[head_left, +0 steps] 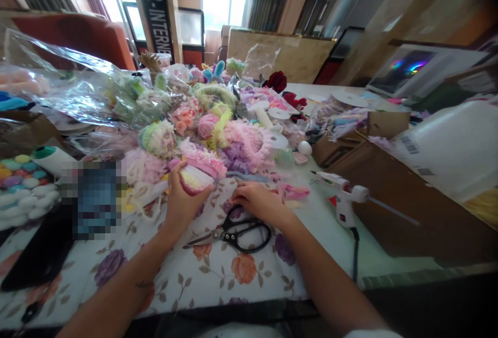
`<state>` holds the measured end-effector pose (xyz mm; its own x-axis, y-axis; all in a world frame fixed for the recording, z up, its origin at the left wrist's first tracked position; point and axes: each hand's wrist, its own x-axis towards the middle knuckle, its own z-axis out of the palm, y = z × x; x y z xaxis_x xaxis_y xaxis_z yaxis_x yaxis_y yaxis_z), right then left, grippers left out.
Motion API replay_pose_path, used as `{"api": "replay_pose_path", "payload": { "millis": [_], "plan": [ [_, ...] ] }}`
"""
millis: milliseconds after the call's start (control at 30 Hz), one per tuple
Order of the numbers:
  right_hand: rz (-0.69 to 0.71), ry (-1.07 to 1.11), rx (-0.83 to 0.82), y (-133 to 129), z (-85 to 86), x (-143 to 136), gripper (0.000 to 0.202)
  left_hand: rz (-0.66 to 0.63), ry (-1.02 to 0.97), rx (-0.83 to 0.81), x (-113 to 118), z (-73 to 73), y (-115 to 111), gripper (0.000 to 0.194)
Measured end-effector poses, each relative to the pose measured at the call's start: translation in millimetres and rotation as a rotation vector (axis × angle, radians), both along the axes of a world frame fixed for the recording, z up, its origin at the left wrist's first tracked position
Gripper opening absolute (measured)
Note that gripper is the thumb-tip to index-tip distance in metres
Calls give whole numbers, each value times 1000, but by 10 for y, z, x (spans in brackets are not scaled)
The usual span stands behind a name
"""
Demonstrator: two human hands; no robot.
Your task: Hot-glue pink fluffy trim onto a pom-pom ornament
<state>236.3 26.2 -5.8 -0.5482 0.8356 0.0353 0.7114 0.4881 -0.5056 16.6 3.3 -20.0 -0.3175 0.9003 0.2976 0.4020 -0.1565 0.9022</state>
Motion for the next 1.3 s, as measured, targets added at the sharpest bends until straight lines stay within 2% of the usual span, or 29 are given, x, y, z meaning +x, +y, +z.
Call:
{"api": "replay_pose_path", "payload": {
  "millis": [300, 400, 500, 567, 667, 800, 900, 1000, 1200, 1300],
  "plan": [
    [-20, 43, 40, -16, -21, 32, 16, 0, 105, 53, 0, -74, 9, 76],
    [-82, 290, -24, -81, 17, 58, 15, 1, 142, 76, 0, -76, -6, 77],
    [-106, 731, -265, -143, 48, 59, 19, -5, 221, 126, -5, -87, -13, 75],
    [-80, 943, -392, -178, 52, 20, 24, -3, 299, 186, -4, -99, -11, 75],
    [-44, 1077, -499, -225, 41, -89, 28, -1, 417, 269, 12, -119, -14, 76],
    [-6, 1128, -585, -301, 60, -249, 31, -6, 537, 262, 48, -129, -43, 74],
    [25, 1132, -583, -349, 108, -348, 32, -4, 601, 244, 68, -126, -72, 69],
    [-21, 1079, -567, -357, 136, -422, 33, 0, 652, 240, 75, -124, -91, 65],
    [-225, 865, -160, -278, 108, -480, 23, -37, 729, 268, 67, -164, -101, 65],
    [-274, 805, -89, -250, 114, -483, 21, -48, 753, 295, 61, -188, -96, 63]
  ]
}}
